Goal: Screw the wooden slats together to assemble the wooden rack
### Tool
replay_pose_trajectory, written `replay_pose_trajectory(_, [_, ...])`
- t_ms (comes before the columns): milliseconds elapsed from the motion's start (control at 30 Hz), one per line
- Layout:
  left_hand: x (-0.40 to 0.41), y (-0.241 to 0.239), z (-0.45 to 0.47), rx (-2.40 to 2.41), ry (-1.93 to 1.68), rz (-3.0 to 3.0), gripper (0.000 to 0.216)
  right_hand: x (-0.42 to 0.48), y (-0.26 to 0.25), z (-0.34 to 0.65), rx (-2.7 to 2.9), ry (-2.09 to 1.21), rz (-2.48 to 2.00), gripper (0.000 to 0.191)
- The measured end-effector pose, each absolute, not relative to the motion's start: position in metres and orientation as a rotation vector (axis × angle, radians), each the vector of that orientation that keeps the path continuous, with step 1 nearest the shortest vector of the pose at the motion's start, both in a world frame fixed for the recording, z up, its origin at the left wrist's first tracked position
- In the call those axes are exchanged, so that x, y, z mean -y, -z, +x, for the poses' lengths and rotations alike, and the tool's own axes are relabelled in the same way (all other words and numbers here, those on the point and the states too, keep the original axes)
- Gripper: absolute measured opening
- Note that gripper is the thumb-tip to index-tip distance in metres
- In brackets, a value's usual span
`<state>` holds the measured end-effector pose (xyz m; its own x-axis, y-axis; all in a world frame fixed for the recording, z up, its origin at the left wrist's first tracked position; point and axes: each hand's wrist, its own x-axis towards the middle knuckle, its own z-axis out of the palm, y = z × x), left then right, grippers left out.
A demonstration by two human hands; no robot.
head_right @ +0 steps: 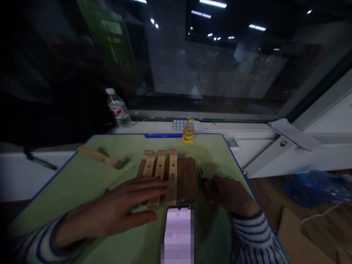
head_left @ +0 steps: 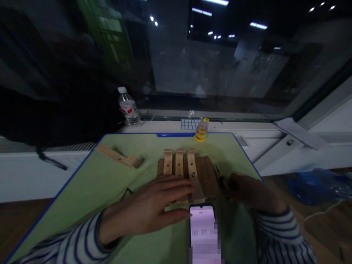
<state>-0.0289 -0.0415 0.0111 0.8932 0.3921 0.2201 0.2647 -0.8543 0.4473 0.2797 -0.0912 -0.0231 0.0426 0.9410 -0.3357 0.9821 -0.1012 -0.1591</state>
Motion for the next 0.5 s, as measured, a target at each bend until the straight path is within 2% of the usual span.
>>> replay_pose_trajectory(167, [0.038, -0.011, -0.018, -0.46, -0.42, 2.652, 0.042, 0.083, 0.04, 0.283, -2.097, 0.47, 2.202, 0.032])
replay_pose_trajectory(367, [0.043, -0.001, -0.007, -0.439, -0.511, 2.635, 0.037, 0.075, 0.031, 0.302, -2.167, 0.388, 2.414, 0.03])
replay_pose_trajectory(500, [0.041, -0.001, -0.004, -0.396, -0.59, 2.564, 0.032, 0.071, 0.006, 0.299, -2.289, 0.234, 2.78, 0.043])
